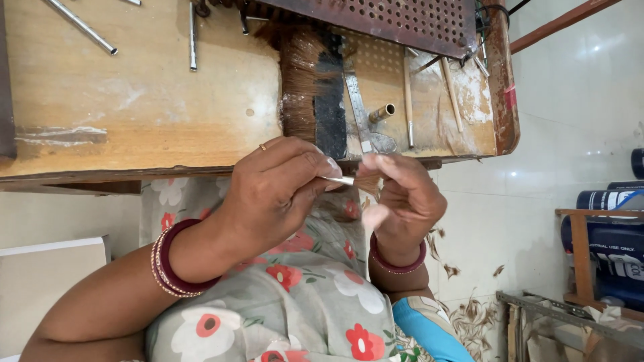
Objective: The recorder is assembling brushes by inserting hair bundles into metal ferrules at a workbench.
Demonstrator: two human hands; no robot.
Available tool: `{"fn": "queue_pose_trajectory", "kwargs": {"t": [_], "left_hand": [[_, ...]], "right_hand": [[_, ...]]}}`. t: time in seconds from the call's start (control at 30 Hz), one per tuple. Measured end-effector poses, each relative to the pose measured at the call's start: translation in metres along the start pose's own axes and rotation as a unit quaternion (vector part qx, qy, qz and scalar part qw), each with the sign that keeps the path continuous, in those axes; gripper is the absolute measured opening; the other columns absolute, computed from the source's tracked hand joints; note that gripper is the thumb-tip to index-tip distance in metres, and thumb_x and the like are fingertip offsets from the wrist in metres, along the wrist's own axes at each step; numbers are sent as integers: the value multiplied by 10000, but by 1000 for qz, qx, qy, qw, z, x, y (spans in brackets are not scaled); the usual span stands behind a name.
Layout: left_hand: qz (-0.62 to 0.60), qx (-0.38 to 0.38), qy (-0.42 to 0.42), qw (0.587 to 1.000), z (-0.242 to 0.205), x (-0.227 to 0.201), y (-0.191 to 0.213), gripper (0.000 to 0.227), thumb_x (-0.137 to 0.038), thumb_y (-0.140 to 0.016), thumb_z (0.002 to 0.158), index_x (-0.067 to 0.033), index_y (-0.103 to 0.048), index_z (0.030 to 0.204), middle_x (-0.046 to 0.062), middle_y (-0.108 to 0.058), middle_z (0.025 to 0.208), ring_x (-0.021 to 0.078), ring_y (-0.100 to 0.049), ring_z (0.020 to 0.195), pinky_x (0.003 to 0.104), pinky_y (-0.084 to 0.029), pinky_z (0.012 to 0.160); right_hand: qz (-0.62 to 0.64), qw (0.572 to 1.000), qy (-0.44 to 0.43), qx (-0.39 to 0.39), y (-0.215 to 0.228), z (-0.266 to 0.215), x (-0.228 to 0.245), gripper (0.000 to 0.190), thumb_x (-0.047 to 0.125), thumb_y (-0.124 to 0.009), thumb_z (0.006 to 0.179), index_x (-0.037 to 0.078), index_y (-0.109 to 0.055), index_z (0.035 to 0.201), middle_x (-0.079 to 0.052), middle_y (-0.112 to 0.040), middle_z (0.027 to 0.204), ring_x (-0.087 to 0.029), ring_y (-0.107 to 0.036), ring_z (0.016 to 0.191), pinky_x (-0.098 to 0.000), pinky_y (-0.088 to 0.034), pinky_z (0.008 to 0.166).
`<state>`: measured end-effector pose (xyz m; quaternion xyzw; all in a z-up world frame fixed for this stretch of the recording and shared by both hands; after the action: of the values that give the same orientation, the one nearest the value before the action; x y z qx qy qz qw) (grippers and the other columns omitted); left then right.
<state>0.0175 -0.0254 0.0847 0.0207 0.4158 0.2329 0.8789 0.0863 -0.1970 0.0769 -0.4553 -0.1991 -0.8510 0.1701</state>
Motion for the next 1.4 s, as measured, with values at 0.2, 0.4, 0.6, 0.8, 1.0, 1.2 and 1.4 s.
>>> {"fn": "queue_pose_trajectory", "kwargs": {"t": [0.2, 0.4, 0.6, 0.8, 1.0, 1.2, 1.4], "left_hand": [[-17, -3, 16, 1000, -1, 1, 1, 222, 14, -802, 829, -47, -694, 1013, 118, -678, 973, 307, -692, 906, 376, -551, 782], [-84, 10, 50, 995, -1, 9, 0, 238, 18, -788, 832, -26, -691, 1046, 120, -689, 977, 278, -712, 885, 344, -561, 754], [-102, 25, 52, 993, -5, 8, -2, 215, 11, -759, 862, -23, -686, 1061, 120, -694, 987, 271, -718, 887, 338, -569, 758], [-80, 36, 25, 996, -7, 2, -3, 235, -4, -760, 864, -17, -684, 1086, 126, -684, 992, 302, -698, 887, 365, -558, 759], [91, 51, 14, 994, 0, 15, 16, 251, 45, -720, 850, -33, -709, 1088, 127, -686, 995, 333, -681, 912, 419, -548, 786], [288, -102, -62, 950, 22, 5, 39, 172, -9, -764, 790, -8, -757, 962, 283, -670, 1198, 447, -655, 1067, 483, -531, 904], [-253, -16, 133, 958, -5, 48, -14, 115, -63, -759, 986, -14, -772, 1089, 122, -795, 1071, 204, -760, 1087, 311, -609, 901]], "right_hand": [[-156, 983, 31, -91, 20, -27, -41, 320, 238, -900, 896, 4, -763, 1067, -169, -833, 1030, -257, -776, 883, -336, -647, 786], [-240, 939, 246, -25, -20, -19, -11, 736, 606, -433, 1057, 8, -507, 1479, -246, -593, 1411, -346, -589, 1363, -452, -500, 1118], [-358, 897, 260, 0, -29, -25, -14, 804, 610, -145, 1084, -7, -304, 1573, -280, -521, 1474, -443, -548, 1370, -529, -475, 1179], [-322, 907, 268, -48, -25, -23, -2, 672, 534, -226, 1129, -4, -480, 1441, -265, -561, 1379, -415, -586, 1304, -513, -515, 1137], [-131, 972, 149, -128, -1, -14, -36, 320, 345, -653, 1069, 29, -607, 1090, -93, -623, 1043, -189, -645, 877, -331, -581, 804], [78, 979, 58, -182, 5, 0, -38, 255, 199, -719, 1044, -5, -593, 1132, -125, -657, 1053, -176, -681, 869, -327, -592, 776], [-30, 999, 34, -4, 17, 15, -57, 266, 220, -762, 1016, -9, -669, 1117, -103, -717, 1075, -143, -686, 909, -236, -568, 749]]}}
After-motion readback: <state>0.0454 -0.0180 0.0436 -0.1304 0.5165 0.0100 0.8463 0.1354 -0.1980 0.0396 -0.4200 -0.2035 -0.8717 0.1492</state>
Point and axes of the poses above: each hand's wrist, its own z-axis towards the middle knuckle, its own y-axis out of the back of the hand, x = y × z, the point moved 7 cm from there along z, towards the middle knuckle
